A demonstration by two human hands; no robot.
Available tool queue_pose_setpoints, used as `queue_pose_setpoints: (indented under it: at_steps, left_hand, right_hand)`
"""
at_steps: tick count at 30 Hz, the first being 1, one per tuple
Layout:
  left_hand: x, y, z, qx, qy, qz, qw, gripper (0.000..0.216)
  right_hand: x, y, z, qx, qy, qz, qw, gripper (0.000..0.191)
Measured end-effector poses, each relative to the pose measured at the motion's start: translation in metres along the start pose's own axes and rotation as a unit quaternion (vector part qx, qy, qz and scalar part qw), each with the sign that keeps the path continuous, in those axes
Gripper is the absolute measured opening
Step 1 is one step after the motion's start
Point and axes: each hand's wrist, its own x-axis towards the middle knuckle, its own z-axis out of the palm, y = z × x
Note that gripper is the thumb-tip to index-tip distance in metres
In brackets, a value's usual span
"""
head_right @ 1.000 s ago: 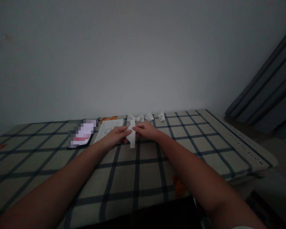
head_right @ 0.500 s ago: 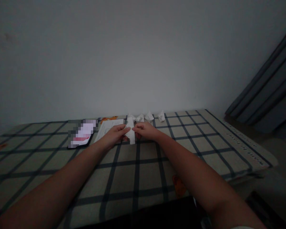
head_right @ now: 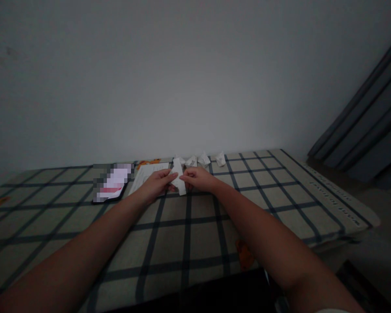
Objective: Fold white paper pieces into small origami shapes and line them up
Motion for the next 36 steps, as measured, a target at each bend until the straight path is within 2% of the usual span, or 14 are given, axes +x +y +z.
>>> queue_pose_setpoints:
  at_steps: [7,15,19,24,28,31,36]
  left_hand:
    - [0.0024,-0.0004,-0.0019,0.02,0.055,0.019,0.998,0.038]
    - [0.0016,-0.0013,-0.0028,0.058,0.069,0.016,0.996,0.04]
    - [0.0002,0.002,0.0003,0.049,0.079,0.015,0.996,0.038]
    - [0.0014,0.0017,0.0033,0.007,0.084,0.014,0.996,0.037]
    - [0.0026,-0.0007,0.0032,-0.013,0.09,0.013,0.996,0.041]
    - [0.002,-0.0006,0.0033,-0.013,0.08,0.016,0.997,0.043]
    - [-0.0004,0.0008,0.0054,-0.002,0.082,0.007,0.997,0.05]
  right_hand:
    - [0.0003,0.0037,-0.0002,-0.005,-0.016,0.001,1.0,0.034]
    - [0.0001,0.0022,-0.0006,-0.022,-0.013,0.001,1.0,0.034]
    - [0.0007,0.0056,0.001,0.001,-0.014,-0.003,1.0,0.032]
    - [0.0001,0.008,0.0029,0.014,0.016,-0.02,1.0,0.028]
    - [-0.0005,0.0059,0.0018,0.029,-0.007,-0.023,0.999,0.026]
    - [-0.0004,0.005,0.0,0.041,-0.019,-0.034,0.998,0.032]
    - [0.001,0.0071,-0.0002,0.08,-0.008,-0.021,0.997,0.032]
